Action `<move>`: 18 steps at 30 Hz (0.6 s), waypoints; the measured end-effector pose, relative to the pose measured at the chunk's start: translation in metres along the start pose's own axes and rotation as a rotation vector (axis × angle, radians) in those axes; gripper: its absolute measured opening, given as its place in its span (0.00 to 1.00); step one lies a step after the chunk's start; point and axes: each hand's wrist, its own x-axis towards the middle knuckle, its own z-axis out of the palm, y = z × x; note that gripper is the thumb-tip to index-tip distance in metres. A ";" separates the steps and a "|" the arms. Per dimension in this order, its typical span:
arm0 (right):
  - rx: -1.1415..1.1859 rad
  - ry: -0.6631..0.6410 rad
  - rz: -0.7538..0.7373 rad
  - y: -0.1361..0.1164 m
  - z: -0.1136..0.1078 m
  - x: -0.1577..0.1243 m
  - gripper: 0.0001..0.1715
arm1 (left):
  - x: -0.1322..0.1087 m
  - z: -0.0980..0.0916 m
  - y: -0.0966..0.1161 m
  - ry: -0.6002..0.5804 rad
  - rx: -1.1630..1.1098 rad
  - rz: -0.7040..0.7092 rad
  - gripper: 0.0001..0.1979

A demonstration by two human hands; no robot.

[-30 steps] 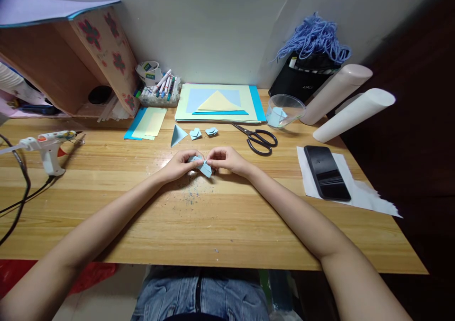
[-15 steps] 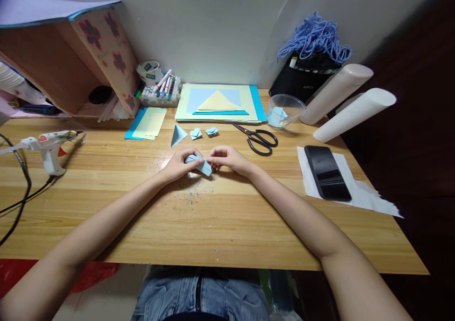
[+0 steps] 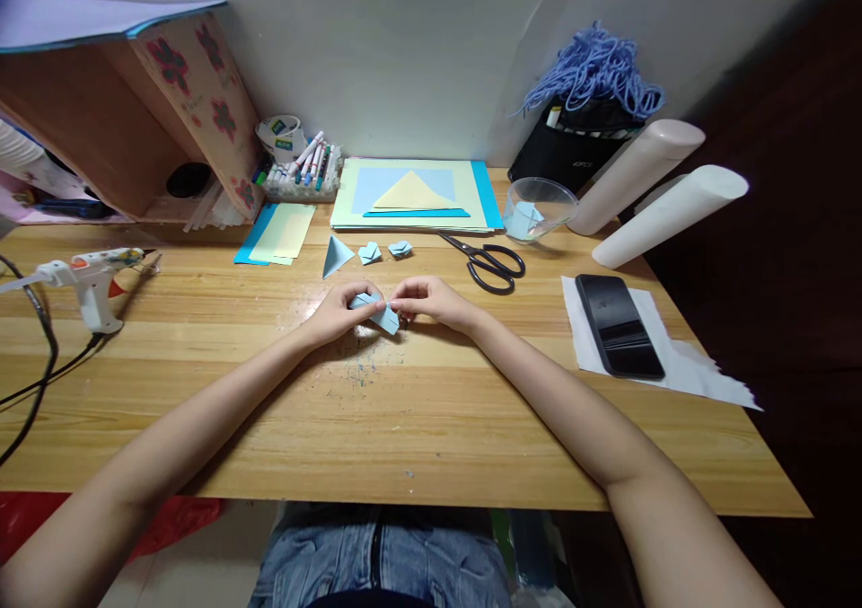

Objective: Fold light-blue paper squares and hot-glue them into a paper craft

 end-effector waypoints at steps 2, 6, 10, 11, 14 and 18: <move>-0.001 -0.004 -0.002 0.000 0.000 0.000 0.14 | 0.000 0.000 0.000 0.002 0.005 0.009 0.14; -0.010 -0.004 -0.001 0.000 0.000 0.000 0.15 | 0.000 0.001 0.001 0.007 0.012 0.013 0.14; -0.017 -0.008 -0.012 0.002 0.000 0.000 0.15 | -0.001 0.001 0.002 0.009 0.025 0.018 0.14; -0.020 -0.005 -0.015 0.003 0.000 0.000 0.15 | -0.001 0.001 0.003 0.011 0.027 0.021 0.14; -0.033 0.016 -0.024 0.003 0.001 0.001 0.16 | -0.001 0.000 0.003 0.009 0.023 0.023 0.15; -0.042 0.058 -0.035 0.001 0.004 0.001 0.17 | -0.001 0.001 0.001 0.005 0.007 0.036 0.15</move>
